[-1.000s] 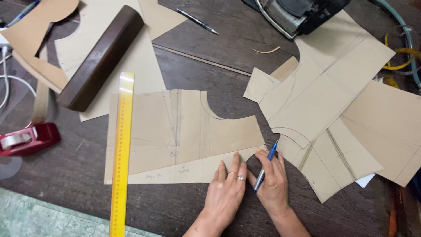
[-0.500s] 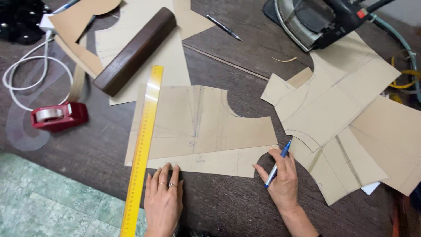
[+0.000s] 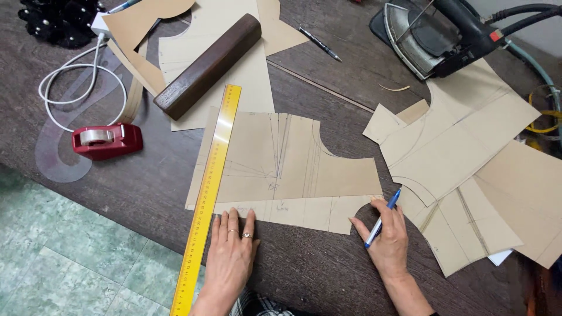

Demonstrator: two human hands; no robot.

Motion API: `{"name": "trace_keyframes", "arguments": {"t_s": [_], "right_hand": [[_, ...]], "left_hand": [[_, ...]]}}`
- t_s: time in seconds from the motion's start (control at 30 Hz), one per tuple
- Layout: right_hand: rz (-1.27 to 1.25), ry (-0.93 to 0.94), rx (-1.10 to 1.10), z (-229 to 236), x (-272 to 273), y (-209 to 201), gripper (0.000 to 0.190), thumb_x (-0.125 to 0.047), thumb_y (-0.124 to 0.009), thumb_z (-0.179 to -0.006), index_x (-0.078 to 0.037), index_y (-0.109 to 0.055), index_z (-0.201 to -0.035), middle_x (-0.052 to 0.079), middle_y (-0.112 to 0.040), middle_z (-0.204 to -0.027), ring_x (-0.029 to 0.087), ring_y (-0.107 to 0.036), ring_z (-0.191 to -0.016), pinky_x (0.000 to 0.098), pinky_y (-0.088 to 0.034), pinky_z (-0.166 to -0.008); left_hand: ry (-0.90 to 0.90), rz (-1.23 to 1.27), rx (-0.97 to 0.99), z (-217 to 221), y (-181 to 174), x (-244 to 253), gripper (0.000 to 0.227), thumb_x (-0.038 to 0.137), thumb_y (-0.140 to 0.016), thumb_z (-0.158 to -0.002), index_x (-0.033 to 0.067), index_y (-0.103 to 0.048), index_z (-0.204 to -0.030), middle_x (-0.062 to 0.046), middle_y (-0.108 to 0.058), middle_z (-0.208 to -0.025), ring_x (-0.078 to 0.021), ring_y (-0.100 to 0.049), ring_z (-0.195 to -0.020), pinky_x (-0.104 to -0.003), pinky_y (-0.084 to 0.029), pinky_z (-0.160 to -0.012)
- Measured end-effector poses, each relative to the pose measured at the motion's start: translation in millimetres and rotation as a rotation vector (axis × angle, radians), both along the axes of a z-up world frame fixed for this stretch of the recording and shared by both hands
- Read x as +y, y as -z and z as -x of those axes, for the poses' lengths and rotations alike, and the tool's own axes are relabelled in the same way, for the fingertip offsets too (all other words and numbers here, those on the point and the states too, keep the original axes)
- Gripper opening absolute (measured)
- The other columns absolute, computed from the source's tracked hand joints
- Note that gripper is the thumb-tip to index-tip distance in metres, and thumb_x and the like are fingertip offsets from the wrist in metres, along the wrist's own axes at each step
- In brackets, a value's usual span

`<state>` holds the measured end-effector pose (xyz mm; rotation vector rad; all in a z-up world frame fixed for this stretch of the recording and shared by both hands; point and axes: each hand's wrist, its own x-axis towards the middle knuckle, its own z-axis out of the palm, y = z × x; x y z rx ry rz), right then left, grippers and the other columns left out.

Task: The person uses a yellow ruler and a blue marker to draw straight lines and curves on a piece of cardboard. They measure and mark the cardboard, then draw freehand lines to connect points and outline a pattern shape.

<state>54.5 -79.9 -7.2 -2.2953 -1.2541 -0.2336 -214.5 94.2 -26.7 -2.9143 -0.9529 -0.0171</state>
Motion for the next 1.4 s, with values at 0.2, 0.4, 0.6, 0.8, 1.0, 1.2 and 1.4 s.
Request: {"name": "trace_keyframes", "arguments": {"t_s": [0.2,0.4,0.6,0.8,1.0,1.2,1.4], "right_hand": [[-0.006,-0.001,0.030,1,0,0,0.056,-0.028,-0.082,-0.072,-0.006,-0.055,-0.116,0.013,-0.064,-0.113,0.028,-0.061,-0.105,0.0501,-0.038,-0.111],[-0.012,-0.012,0.044,0,2,-3,0.055,-0.026,-0.082,-0.072,-0.006,-0.054,-0.116,0.015,-0.064,-0.115,0.030,-0.059,-0.112,0.0424,-0.041,-0.107],[-0.022,-0.026,0.042,1,3,-6,0.054,-0.025,-0.082,-0.073,-0.005,-0.055,-0.115,0.014,-0.064,-0.113,0.030,-0.059,-0.111,0.0415,-0.042,-0.105],[-0.008,-0.031,0.036,0,4,-8,0.057,-0.026,-0.083,-0.070,-0.004,-0.055,-0.115,0.015,-0.064,-0.116,0.030,-0.061,-0.110,0.0444,-0.041,-0.108],[0.016,0.022,0.214,-11,-4,-9,0.036,-0.018,-0.064,-0.089,-0.009,-0.054,-0.123,0.012,-0.066,-0.118,0.030,-0.063,-0.110,0.0604,-0.034,-0.112],[-0.103,0.088,0.701,10,38,-43,0.048,-0.042,-0.044,-0.094,-0.008,-0.060,-0.123,0.006,-0.069,-0.118,0.020,-0.062,-0.117,0.0364,-0.044,-0.103],[-0.096,-0.324,1.051,59,124,-55,0.027,-0.022,-0.050,-0.095,-0.005,-0.069,-0.104,0.006,-0.068,-0.105,0.016,-0.069,-0.085,0.0262,-0.056,-0.082]], "left_hand": [[0.026,-0.008,0.142,-11,-9,1,0.080,0.065,-0.040,-0.084,0.0256,-0.022,-0.150,-0.035,-0.036,-0.139,-0.0493,-0.043,-0.123,-0.054,-0.027,-0.108],[0.063,0.076,0.325,-29,-25,6,0.090,0.080,-0.051,-0.074,0.0391,-0.020,-0.148,-0.043,-0.039,-0.132,-0.0561,-0.050,-0.113,-0.058,-0.035,-0.101],[0.100,0.169,0.541,-49,-54,14,0.094,0.083,-0.049,-0.079,0.0415,-0.008,-0.152,-0.045,-0.041,-0.129,-0.0567,-0.053,-0.110,-0.059,-0.037,-0.097],[0.106,0.234,0.671,-60,-67,17,0.094,0.085,-0.044,-0.081,0.0431,0.001,-0.153,-0.046,-0.038,-0.130,-0.0575,-0.052,-0.111,-0.060,-0.036,-0.098],[0.097,0.314,0.702,-63,-76,18,0.096,0.084,-0.044,-0.083,0.0400,0.004,-0.154,-0.048,-0.033,-0.132,-0.0591,-0.046,-0.116,-0.060,-0.033,-0.101],[0.084,0.284,0.691,-63,-71,15,0.099,0.087,-0.046,-0.080,0.0414,0.003,-0.153,-0.047,-0.034,-0.132,-0.0597,-0.048,-0.115,-0.061,-0.033,-0.101],[0.069,0.233,0.610,-59,-67,9,0.099,0.087,-0.050,-0.076,0.0418,-0.006,-0.152,-0.048,-0.036,-0.132,-0.0593,-0.048,-0.114,-0.062,-0.032,-0.100]]}}
